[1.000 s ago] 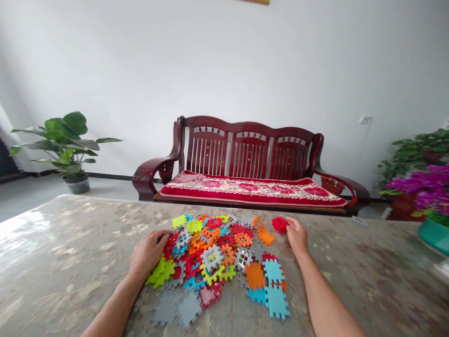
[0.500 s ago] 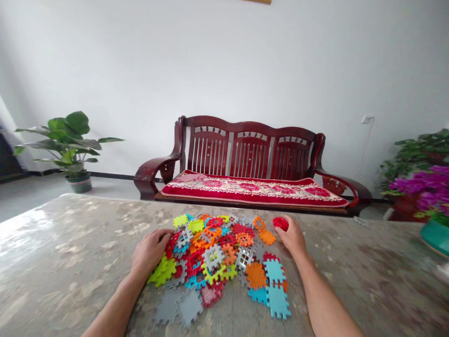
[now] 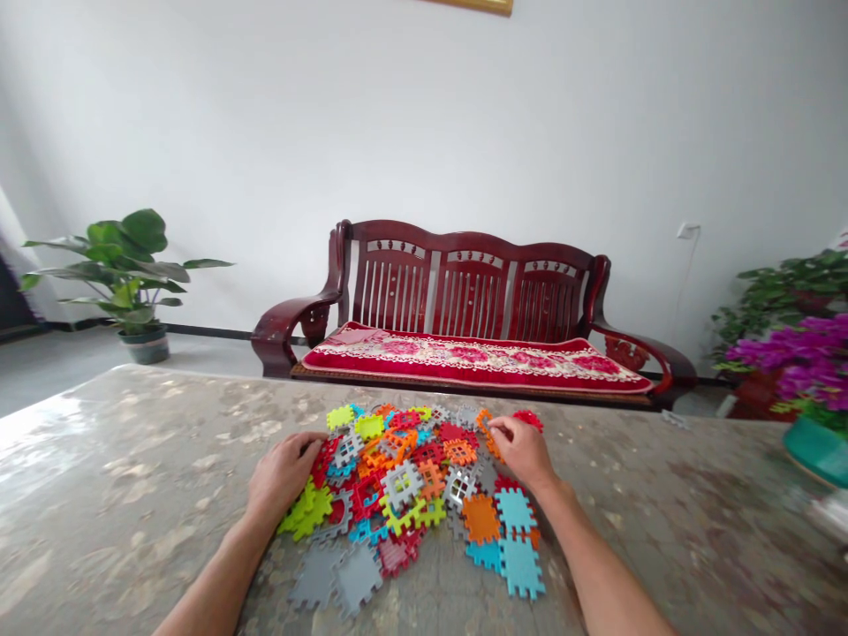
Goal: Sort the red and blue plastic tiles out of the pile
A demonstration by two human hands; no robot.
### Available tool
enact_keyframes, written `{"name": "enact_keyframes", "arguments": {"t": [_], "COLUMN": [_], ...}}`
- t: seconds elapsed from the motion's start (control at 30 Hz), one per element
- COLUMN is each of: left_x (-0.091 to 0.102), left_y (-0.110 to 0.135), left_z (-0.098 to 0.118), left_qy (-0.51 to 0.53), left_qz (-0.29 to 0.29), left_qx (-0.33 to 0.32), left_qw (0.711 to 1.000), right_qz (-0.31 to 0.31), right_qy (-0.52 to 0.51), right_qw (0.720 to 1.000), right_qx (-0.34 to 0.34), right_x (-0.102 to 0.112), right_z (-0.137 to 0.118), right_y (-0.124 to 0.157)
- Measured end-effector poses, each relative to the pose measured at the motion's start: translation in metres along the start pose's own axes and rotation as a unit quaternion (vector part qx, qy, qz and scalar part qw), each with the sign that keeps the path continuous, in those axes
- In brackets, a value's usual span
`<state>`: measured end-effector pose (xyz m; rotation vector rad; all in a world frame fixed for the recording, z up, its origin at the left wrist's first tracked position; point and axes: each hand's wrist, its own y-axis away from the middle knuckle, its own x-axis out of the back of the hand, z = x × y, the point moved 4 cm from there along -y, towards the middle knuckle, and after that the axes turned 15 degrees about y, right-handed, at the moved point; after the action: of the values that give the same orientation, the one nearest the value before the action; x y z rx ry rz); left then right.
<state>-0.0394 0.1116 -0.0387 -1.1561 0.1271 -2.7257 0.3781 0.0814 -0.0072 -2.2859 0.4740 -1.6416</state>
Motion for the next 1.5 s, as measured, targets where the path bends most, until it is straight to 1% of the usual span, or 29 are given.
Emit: {"name": "enact_keyframes", "arguments": {"t": [0.1,0.2,0.37,0.5,0.67,0.77,0.83,0.9,1.03,1.13,1.3,1.43,1.5], "left_x": [0.000,-0.001,-0.003,-0.002,-0.002,-0.002,-0.002,-0.002,-0.001,0.000,0.001,0.000,-0.001], "left_y": [0.000,0.000,-0.001,0.000,0.001,0.001,0.000,0.000,0.001,0.002,0.002,0.002,0.001], "left_z": [-0.001,-0.001,-0.003,-0.001,0.001,0.000,0.000,0.000,0.001,0.003,0.003,0.002,0.001], "left_qy": [0.003,0.004,0.006,0.010,0.006,0.005,0.004,0.004,0.004,0.002,0.003,0.006,0.010], "left_qz": [0.001,0.002,-0.002,0.005,0.005,0.003,0.003,0.003,0.005,0.007,0.012,0.007,0.004], "left_qx": [-0.003,-0.005,-0.009,-0.015,-0.011,-0.012,-0.014,-0.014,-0.013,-0.013,-0.012,-0.014,-0.014], "left_qw": [1.000,1.000,1.000,1.000,1.000,1.000,1.000,1.000,1.000,1.000,1.000,1.000,1.000], "right_qz": [-0.076,-0.112,-0.121,-0.140,-0.130,-0.158,-0.183,-0.192,-0.181,-0.161,-0.136,-0.108,-0.075], "right_qy": [0.056,0.078,0.064,0.037,0.029,0.011,0.002,0.001,-0.005,-0.016,-0.064,-0.113,-0.135], "right_qw": [0.996,0.991,0.990,0.987,0.989,0.986,0.982,0.980,0.981,0.984,0.984,0.983,0.983], "right_qx": [-0.006,-0.004,-0.044,-0.074,-0.066,-0.050,-0.052,-0.058,-0.063,-0.069,-0.092,-0.099,-0.098], "right_x": [-0.006,-0.012,-0.021,-0.028,-0.034,-0.041,-0.046,-0.048,-0.048,-0.047,-0.044,-0.034,-0.026], "right_z": [-0.018,-0.028,-0.034,-0.033,-0.031,-0.030,-0.029,-0.027,-0.025,-0.022,-0.015,-0.007,-0.001], "right_y": [0.004,0.005,0.001,-0.002,-0.004,-0.006,-0.007,-0.008,-0.007,-0.006,-0.008,-0.014,-0.019]}}
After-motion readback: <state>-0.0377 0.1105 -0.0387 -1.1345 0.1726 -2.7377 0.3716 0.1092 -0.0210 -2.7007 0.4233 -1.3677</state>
